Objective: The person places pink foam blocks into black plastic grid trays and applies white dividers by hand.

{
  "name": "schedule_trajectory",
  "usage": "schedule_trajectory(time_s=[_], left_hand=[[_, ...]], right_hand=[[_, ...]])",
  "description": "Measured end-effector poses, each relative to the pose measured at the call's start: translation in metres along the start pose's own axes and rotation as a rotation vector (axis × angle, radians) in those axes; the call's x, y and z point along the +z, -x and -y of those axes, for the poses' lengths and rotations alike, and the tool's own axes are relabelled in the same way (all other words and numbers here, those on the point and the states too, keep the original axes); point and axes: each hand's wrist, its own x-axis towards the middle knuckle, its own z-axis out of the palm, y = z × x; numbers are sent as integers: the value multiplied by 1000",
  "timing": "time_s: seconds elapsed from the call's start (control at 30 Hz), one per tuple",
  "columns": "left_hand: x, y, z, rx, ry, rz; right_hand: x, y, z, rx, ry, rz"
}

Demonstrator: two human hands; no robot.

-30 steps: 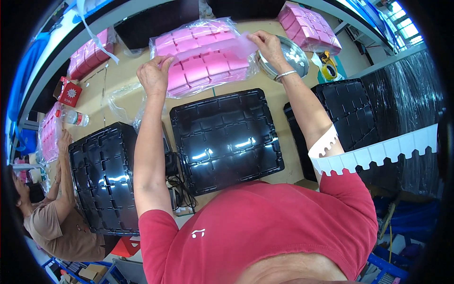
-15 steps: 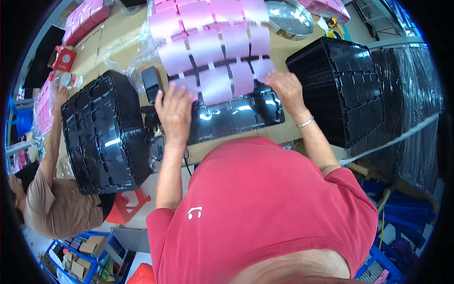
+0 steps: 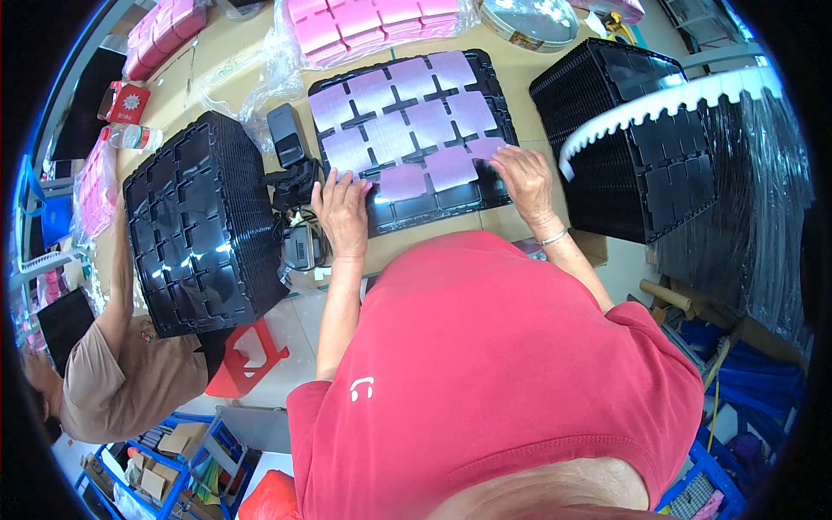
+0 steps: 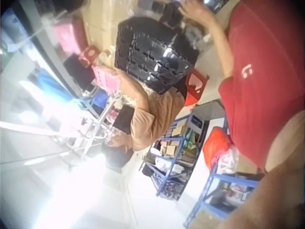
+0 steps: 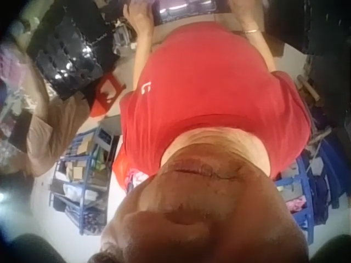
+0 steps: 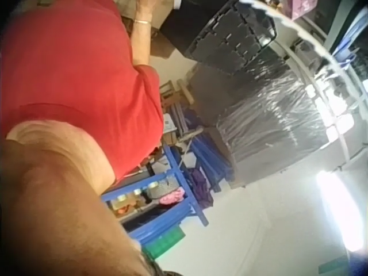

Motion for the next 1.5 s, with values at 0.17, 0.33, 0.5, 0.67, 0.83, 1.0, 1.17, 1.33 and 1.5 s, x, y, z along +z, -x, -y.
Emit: schedule_trajectory(time_s=[0.17,0.33,0.5,0.67,0.83,1.0,1.17,1.33,1.5], left_hand=[[-2,-10,-3,-4,2,-30],[6,-16,2,11,2,-47],[8,-21,5,9,39,-41],[6,-25,3,27,70,-50],[6,-28,1,28,70,-47],[7,-21,4,17,52,-27],[7,-14,0,-10,58,-10],[9,-17,-2,-19,46,-5],[8,-20,0,3,26,-1]], right_hand=[[-8,5,11,59,40,-52],[3,14,9,83,44,-45],[6,23,-4,73,82,58],[7,21,-12,72,62,-24],[10,21,-16,88,58,-24],[13,18,-12,90,73,-21],[12,23,-11,94,61,-1],[17,23,-10,105,73,-26],[16,17,-7,111,25,-43]])
